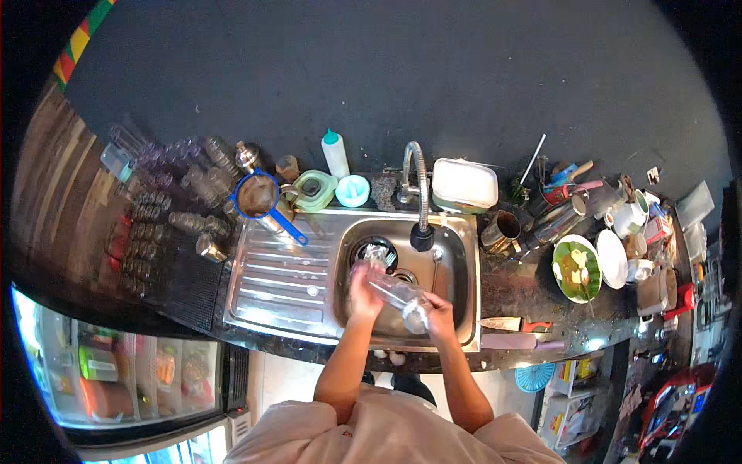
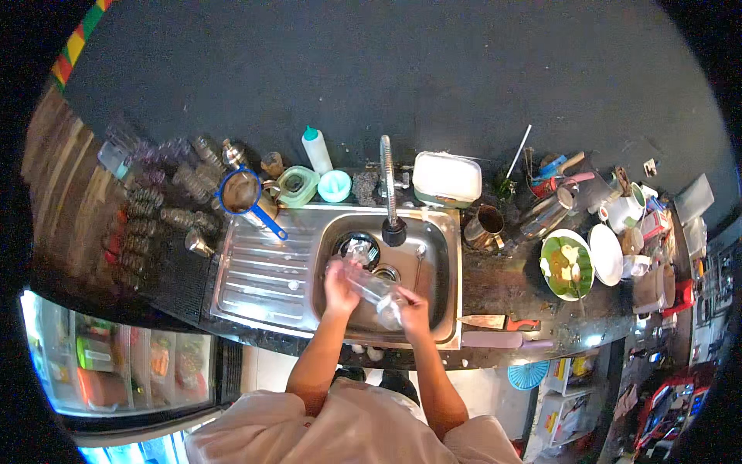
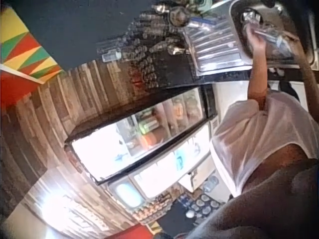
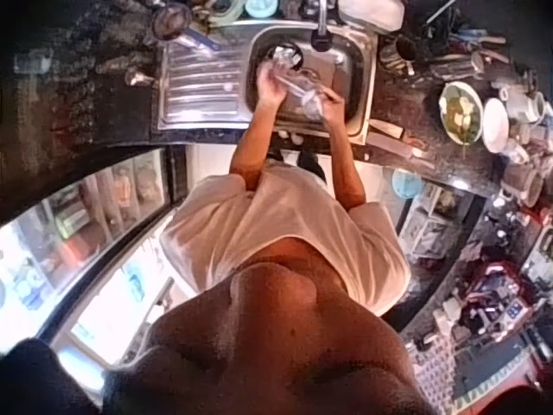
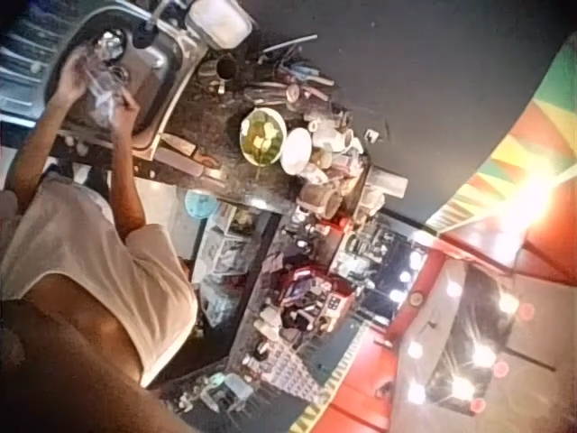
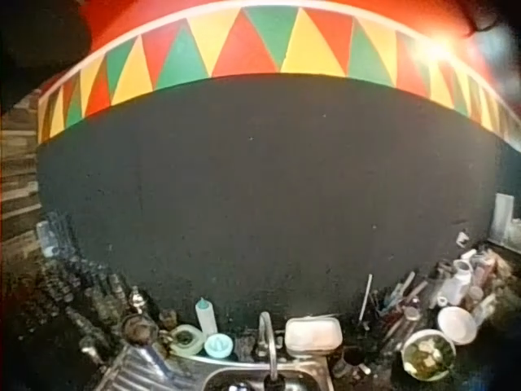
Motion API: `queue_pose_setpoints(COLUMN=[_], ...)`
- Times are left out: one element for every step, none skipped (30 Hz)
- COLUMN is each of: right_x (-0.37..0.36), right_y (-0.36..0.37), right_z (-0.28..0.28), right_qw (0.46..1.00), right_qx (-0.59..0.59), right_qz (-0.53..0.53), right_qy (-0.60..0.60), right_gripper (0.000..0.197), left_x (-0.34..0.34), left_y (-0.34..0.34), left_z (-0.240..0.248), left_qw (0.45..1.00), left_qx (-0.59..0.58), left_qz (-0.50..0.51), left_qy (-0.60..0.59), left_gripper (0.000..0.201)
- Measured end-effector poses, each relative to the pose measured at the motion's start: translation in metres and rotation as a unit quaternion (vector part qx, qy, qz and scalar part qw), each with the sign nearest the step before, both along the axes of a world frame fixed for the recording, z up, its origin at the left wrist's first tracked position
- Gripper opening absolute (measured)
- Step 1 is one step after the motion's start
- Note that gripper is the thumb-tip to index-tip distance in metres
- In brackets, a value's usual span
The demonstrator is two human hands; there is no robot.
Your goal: Washing glasses and mugs in a service sink.
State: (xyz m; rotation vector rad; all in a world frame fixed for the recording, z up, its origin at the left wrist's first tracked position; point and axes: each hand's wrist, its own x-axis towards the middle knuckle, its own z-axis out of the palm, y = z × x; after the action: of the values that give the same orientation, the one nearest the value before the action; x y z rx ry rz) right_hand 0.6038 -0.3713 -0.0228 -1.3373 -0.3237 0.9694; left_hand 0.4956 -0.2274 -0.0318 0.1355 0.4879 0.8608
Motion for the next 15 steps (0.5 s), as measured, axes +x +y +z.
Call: queue_pose_setpoints(right_x=[-0.005, -0.002, 0.002, 0.002, 0.003, 0.004, 0.002, 0.001, 0.002, -0.001, -0.004, -0.007, -0.005, -0.003, -0.002], right_y=[0.004, 0.005, 0.005, 0.005, 0.007, 0.011, 0.012, 0.013, 0.014, 0.017, 0.019, 0.022, 0.023, 0.026, 0.027], right_z=[0.007, 0.018, 0.028, 0.036, 0.043, 0.049, 0.053, 0.051, 0.051, 0.054, 0.057, 0.053, 0.045, 0.041, 0.036], right_qw=[1.000, 0.993, 0.974, 0.971, 0.970, 0.956, 0.920, 0.899, 0.897, 0.854, 0.803, 0.847, 0.846, 0.955, 0.997], right_qx=[-0.001, 0.080, 0.160, 0.107, 0.107, 0.074, 0.036, -0.004, -0.006, 0.020, 0.045, 0.013, 0.010, 0.032, 0.053], right_qz=[0.016, 0.077, 0.137, 0.143, 0.145, 0.054, -0.043, -0.126, -0.132, -0.118, -0.104, -0.046, -0.051, -0.013, 0.026], right_qy=[0.000, -0.042, -0.082, -0.162, -0.162, -0.278, -0.389, -0.420, -0.421, -0.506, -0.586, -0.529, -0.531, -0.295, -0.039], right_gripper=[0.036, 0.041, 0.047, 0.048, 0.048, 0.045, 0.043, 0.033, 0.033, 0.030, 0.028, 0.027, 0.027, 0.030, 0.033], left_x=[0.000, 0.002, 0.001, -0.001, 0.002, 0.007, 0.010, 0.010, 0.014, 0.013, 0.012, 0.012, 0.011, 0.012, 0.013], left_y=[0.007, 0.007, 0.008, 0.009, 0.010, 0.010, 0.008, 0.004, 0.005, 0.006, 0.008, 0.010, 0.009, 0.010, 0.011], left_z=[-0.025, -0.024, -0.023, -0.018, -0.012, -0.006, 0.004, 0.026, 0.033, 0.039, 0.044, 0.048, 0.058, 0.056, 0.053], left_qw=[0.990, 0.990, 0.995, 0.997, 0.998, 0.997, 0.995, 0.994, 0.994, 0.993, 0.993, 0.995, 0.997, 0.998, 0.999], left_qx=[0.029, 0.025, 0.000, -0.021, -0.022, -0.058, -0.094, -0.082, -0.081, -0.079, -0.076, -0.056, -0.042, -0.035, -0.027], left_qz=[0.013, 0.019, -0.003, -0.028, -0.025, -0.019, -0.018, -0.051, -0.057, -0.059, -0.061, -0.052, -0.051, -0.038, -0.025], left_qy=[0.140, 0.139, 0.100, 0.062, 0.062, 0.051, 0.040, 0.052, 0.051, 0.062, 0.073, 0.070, 0.045, 0.019, -0.007], left_gripper=[0.032, 0.032, 0.029, 0.027, 0.027, 0.026, 0.025, 0.023, 0.023, 0.023, 0.022, 0.022, 0.018, 0.017, 0.017])
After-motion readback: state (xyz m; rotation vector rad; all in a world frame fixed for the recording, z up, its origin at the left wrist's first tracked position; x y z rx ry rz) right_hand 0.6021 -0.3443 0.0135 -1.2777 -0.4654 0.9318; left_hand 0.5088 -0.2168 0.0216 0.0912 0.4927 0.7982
